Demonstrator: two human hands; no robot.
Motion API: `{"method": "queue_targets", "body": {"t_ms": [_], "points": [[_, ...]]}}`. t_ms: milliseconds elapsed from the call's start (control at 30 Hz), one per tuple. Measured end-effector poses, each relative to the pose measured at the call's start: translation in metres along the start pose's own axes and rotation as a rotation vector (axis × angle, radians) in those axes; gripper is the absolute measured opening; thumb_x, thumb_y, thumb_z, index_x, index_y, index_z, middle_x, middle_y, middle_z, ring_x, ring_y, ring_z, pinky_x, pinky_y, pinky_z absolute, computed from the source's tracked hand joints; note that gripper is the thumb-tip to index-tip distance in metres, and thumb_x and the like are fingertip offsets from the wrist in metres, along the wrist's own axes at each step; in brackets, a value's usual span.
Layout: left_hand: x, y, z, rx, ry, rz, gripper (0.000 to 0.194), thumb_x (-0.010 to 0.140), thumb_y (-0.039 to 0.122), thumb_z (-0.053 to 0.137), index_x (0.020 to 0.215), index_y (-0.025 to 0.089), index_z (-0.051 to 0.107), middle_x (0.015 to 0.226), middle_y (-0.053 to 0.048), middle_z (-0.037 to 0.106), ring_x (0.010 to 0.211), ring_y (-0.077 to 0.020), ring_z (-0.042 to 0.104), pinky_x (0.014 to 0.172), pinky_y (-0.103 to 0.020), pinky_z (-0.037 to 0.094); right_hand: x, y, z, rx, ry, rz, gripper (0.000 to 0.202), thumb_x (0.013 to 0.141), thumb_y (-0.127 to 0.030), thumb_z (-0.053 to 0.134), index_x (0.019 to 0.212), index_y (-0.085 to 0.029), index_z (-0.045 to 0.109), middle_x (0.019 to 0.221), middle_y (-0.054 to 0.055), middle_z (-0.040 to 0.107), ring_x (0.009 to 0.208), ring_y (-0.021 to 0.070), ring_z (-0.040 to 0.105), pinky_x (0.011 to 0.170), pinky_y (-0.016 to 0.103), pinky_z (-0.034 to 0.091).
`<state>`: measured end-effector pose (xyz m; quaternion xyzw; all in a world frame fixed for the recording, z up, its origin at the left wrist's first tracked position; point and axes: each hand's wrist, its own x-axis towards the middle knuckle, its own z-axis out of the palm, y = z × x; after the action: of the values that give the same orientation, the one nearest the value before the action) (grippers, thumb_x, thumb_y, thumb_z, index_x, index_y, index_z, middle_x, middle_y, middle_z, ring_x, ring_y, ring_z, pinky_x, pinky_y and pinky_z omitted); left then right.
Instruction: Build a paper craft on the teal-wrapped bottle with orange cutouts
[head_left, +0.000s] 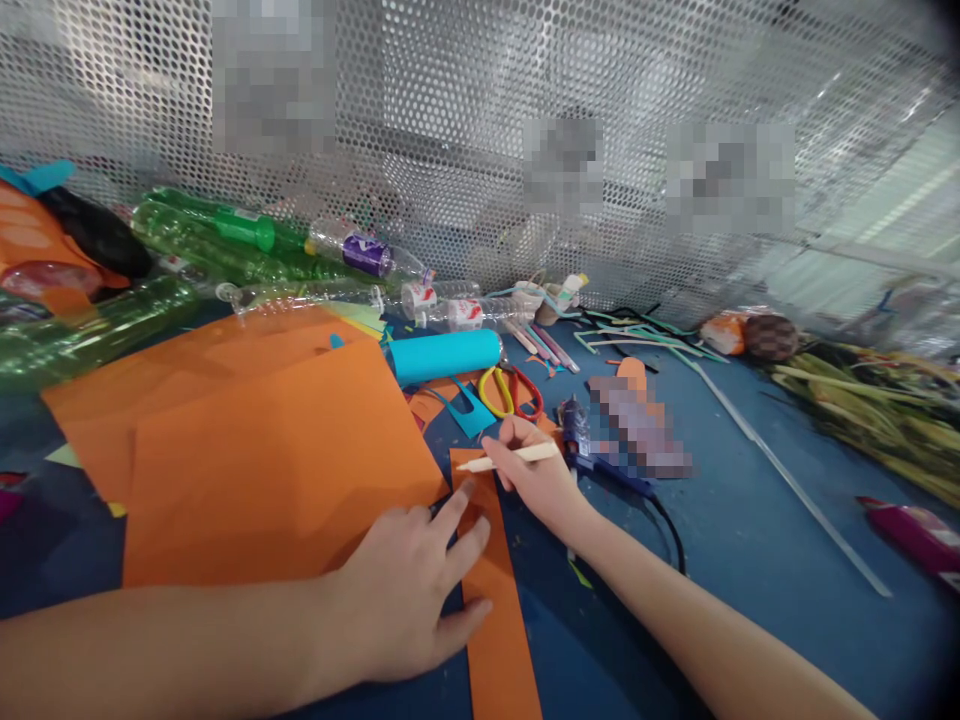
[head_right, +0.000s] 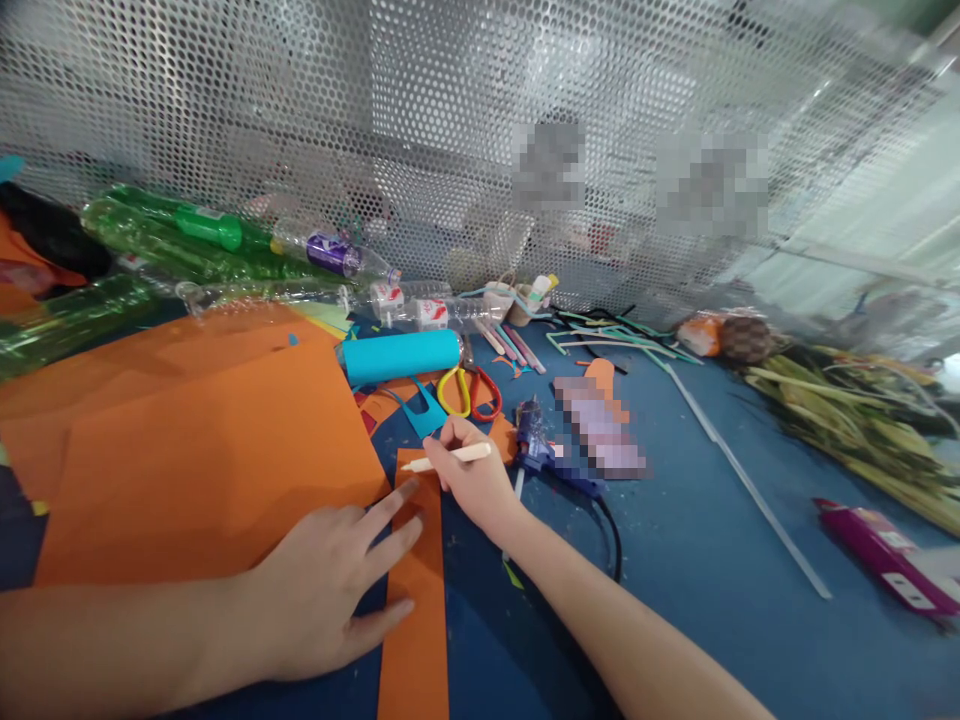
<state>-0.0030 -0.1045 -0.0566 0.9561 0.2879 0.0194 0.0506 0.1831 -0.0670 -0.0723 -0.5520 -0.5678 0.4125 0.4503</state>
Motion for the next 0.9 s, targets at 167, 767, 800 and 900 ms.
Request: {"method": "queue_targets", "body": {"t_ms": [167,767,800,900], "points": [[0.001,-0.001,0.0,-0.003,0.0,0.001,0.051,0.087,0.047,0.036,0.128,0.017,0.045,0.133,-0.018,0.045,0.08,-0.0277,0.062,0.064,-0.045,0.053,0.0,0.003,0.0,0.006,-0.009,-0.007,0.027,0.083,-0.031,0.054,0.065,-0.022,0.037,0.038,-0.011,0.04,0.037,0.0079,0.032,0.043,0.022,0.026],[0.002,-0.001,-0.003,-0.006,-0.02,-0.004,0.052,0.087,0.047,0.036,0.128,0.017,0.045,0.137,-0.018,0.041,0.079,-0.0277,0.062,0.063,-0.045,0.053,-0.002,-0.006,0.003,-0.126,0.083,0.006,0.029,0.08,-0.03,0.054,0.061,-0.023,0.033,0.04,-0.01,0.038,0.039,0.0082,0.033,0.043,0.022,0.028],[0.002,-0.001,-0.002,-0.004,-0.02,-0.004,0.052,0.087,0.047,0.036,0.128,0.017,0.045,0.137,-0.018,0.041,0.08,-0.0278,0.062,0.063,-0.045,0.053,-0.002,-0.008,0.003,-0.145,0.104,0.005,0.029,0.08,-0.03,0.053,0.06,-0.022,0.033,0.041,-0.01,0.037,0.039,0.0081,0.033,0.043,0.021,0.028],[0.002,0.0,-0.001,-0.005,-0.023,-0.005,0.051,0.087,0.047,0.036,0.128,0.018,0.045,0.136,-0.018,0.042,0.081,-0.0281,0.062,0.064,-0.045,0.053,-0.002,-0.01,0.002,-0.213,0.156,-0.008,0.031,0.08,-0.03,0.053,0.058,-0.022,0.033,0.041,-0.01,0.037,0.039,0.0081,0.033,0.044,0.021,0.028]]}}
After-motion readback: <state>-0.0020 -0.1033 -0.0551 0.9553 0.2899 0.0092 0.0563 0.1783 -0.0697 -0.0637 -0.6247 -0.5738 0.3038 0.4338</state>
